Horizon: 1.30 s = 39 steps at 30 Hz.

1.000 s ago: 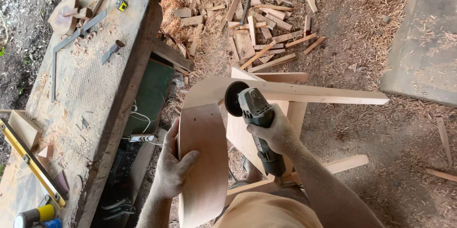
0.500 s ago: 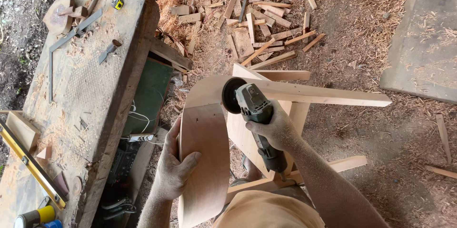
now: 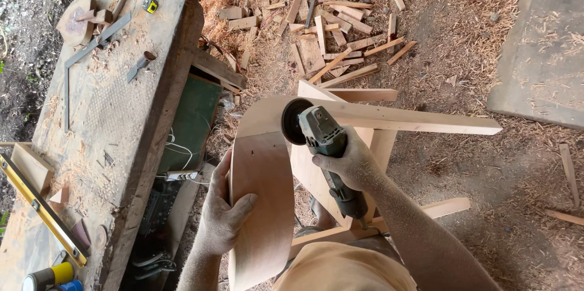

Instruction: The person sands a wooden chair backrest using an angle grinder with a sanding disc. They hold the chair with one hand and operate the tool with the other, moving it along the curved surface to smooth the wood. The person repositions the chair multiple times to access different areas.

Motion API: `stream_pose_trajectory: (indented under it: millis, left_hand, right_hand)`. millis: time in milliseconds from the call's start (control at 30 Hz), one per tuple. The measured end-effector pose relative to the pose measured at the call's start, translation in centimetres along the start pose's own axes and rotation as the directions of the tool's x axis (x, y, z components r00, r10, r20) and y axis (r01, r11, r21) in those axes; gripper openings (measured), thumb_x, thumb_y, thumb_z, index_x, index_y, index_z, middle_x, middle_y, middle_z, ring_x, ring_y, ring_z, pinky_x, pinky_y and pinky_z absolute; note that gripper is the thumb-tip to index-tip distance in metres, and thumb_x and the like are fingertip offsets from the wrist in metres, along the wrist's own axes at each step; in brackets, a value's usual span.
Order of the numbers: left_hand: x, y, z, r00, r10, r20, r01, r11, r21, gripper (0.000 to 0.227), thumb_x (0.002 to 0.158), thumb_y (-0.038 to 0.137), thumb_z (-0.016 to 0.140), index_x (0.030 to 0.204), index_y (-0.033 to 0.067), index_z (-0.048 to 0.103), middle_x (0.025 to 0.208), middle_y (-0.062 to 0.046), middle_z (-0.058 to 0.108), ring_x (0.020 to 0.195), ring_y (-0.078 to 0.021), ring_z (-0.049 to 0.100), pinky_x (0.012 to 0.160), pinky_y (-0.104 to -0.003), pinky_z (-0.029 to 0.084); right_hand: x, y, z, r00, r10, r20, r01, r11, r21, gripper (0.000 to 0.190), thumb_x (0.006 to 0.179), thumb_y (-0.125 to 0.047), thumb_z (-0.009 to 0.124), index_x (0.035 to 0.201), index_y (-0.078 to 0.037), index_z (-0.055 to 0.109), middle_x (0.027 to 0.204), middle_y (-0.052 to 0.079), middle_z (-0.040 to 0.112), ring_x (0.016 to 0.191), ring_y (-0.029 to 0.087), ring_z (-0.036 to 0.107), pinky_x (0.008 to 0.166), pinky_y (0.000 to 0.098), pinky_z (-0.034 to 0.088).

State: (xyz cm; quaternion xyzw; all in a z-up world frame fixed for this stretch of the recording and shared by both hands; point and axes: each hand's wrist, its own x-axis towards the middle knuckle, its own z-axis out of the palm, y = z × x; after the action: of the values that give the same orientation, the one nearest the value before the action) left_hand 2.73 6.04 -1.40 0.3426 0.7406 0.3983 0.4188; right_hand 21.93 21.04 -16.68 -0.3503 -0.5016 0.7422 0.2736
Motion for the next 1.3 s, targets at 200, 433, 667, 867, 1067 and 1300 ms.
stream_pose_trajectory:
  millis: [200, 433, 667, 867, 1067, 1300]
  left_hand:
    - [-0.1, -0.5, -0.2, 0.999, 0.033, 0.008, -0.033, 0.999, -0.016, 0.094, 0.081, 0.0, 0.06, 0.163, 0.0111, 0.017, 0.149, -0.021, 0.051, 0.133, -0.0271, 0.056, 0.111, -0.045, 0.048]
    - [0.0, -0.7, -0.4, 1.0, -0.009, 0.0, 0.009, 0.999, -0.032, 0.095, 0.08, -0.001, 0.061, 0.162, 0.0123, 0.015, 0.147, -0.021, 0.052, 0.133, -0.0273, 0.057, 0.109, -0.046, 0.049]
    - [0.0, -0.3, -0.2, 0.994, 0.107, 0.037, -0.108, 0.994, 0.031, 0.092, 0.081, -0.001, 0.061, 0.162, 0.0054, 0.018, 0.15, -0.023, 0.051, 0.136, -0.0286, 0.054, 0.112, -0.043, 0.046]
    - [-0.1, -1.1, -0.8, 0.994, 0.103, 0.041, -0.104, 0.995, 0.0, 0.091, 0.081, -0.001, 0.059, 0.162, 0.0052, 0.017, 0.148, -0.021, 0.051, 0.134, -0.0266, 0.054, 0.111, -0.043, 0.046]
    - [-0.4, -0.4, -0.7, 1.0, 0.021, 0.016, -0.021, 1.0, 0.004, 0.092, 0.079, -0.002, 0.057, 0.161, 0.0088, 0.017, 0.143, -0.021, 0.055, 0.13, -0.0263, 0.058, 0.11, -0.043, 0.049]
    - [-0.6, -0.6, -0.4, 0.998, 0.064, 0.013, -0.065, 0.998, 0.018, 0.091, 0.08, -0.001, 0.058, 0.161, 0.0083, 0.017, 0.148, -0.021, 0.051, 0.134, -0.0265, 0.055, 0.112, -0.044, 0.046]
  right_hand:
    - [-0.2, 0.4, 0.2, 0.999, 0.035, -0.013, -0.036, 0.998, -0.05, 0.058, 0.075, -0.02, 0.085, 0.119, -0.003, 0.051, 0.101, 0.008, 0.071, 0.092, 0.017, 0.071, 0.083, 0.0349, 0.061]
    - [0.1, 0.4, -0.3, 0.993, 0.079, -0.083, -0.088, 0.99, -0.11, 0.058, 0.075, -0.021, 0.086, 0.117, -0.002, 0.051, 0.099, 0.01, 0.07, 0.087, 0.018, 0.072, 0.078, 0.0351, 0.063]
    - [-2.6, -3.4, -1.7, 0.991, 0.006, -0.132, -0.027, 0.987, -0.161, 0.064, 0.069, -0.015, 0.086, 0.119, -0.003, 0.047, 0.097, 0.013, 0.072, 0.071, 0.021, 0.073, 0.062, 0.0371, 0.066]
    - [-4.4, -7.8, -7.7, 0.932, -0.278, -0.232, 0.226, 0.948, -0.226, 0.062, 0.074, -0.01, 0.083, 0.121, -0.001, 0.043, 0.098, 0.016, 0.071, 0.067, 0.02, 0.072, 0.057, 0.0384, 0.068]
    - [-5.4, -6.6, -7.3, 0.959, -0.178, -0.221, 0.122, 0.962, -0.245, 0.06, 0.075, -0.012, 0.082, 0.119, -0.002, 0.044, 0.096, 0.014, 0.07, 0.069, 0.019, 0.072, 0.059, 0.0379, 0.067]
    - [-4.0, -1.6, -2.1, 0.989, 0.1, -0.11, -0.122, 0.971, -0.205, 0.066, 0.069, -0.017, 0.086, 0.121, -0.004, 0.047, 0.097, 0.011, 0.071, 0.074, 0.021, 0.073, 0.066, 0.0398, 0.067]
